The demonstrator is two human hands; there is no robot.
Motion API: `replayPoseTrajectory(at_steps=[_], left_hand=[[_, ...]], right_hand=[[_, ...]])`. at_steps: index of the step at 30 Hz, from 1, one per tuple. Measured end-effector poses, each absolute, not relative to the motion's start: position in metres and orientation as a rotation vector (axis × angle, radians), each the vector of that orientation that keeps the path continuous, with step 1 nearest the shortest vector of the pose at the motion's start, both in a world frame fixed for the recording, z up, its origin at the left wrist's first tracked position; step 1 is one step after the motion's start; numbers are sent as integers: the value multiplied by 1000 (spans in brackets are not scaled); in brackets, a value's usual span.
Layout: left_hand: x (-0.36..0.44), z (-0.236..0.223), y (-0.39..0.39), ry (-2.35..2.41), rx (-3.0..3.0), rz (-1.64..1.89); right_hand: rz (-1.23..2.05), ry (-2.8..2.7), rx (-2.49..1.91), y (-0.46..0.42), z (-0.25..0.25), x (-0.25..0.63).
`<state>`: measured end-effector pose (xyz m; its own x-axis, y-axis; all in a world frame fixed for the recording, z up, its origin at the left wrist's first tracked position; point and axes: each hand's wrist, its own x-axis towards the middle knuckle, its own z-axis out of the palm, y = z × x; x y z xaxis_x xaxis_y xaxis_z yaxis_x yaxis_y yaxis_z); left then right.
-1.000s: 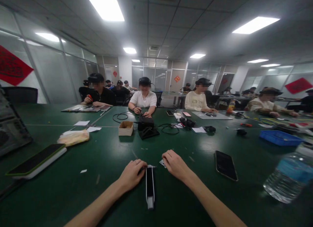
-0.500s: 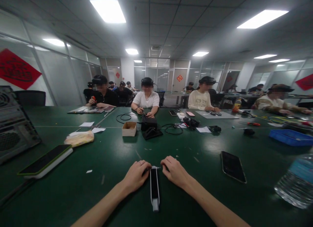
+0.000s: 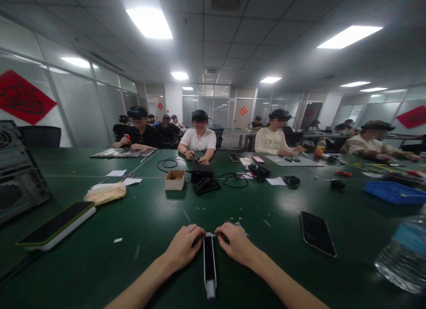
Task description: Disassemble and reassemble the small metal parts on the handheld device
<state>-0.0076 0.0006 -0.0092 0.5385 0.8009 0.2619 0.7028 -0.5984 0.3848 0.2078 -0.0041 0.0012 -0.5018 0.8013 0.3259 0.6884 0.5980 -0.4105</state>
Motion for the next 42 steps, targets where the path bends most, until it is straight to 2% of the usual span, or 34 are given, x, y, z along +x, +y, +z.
replayPoseTrajectory(at_steps=[10, 22, 42], left_hand=[[-8, -8, -1, 1284, 2513, 581], [-10, -13, 4, 1256, 2522, 593], [-10, -15, 3, 1265, 2530, 592]], right_hand=[[421, -2402, -1178, -5, 8, 215], [109, -2542, -1147, -2, 8, 216], [71, -2532, -1088, 1, -3, 208]])
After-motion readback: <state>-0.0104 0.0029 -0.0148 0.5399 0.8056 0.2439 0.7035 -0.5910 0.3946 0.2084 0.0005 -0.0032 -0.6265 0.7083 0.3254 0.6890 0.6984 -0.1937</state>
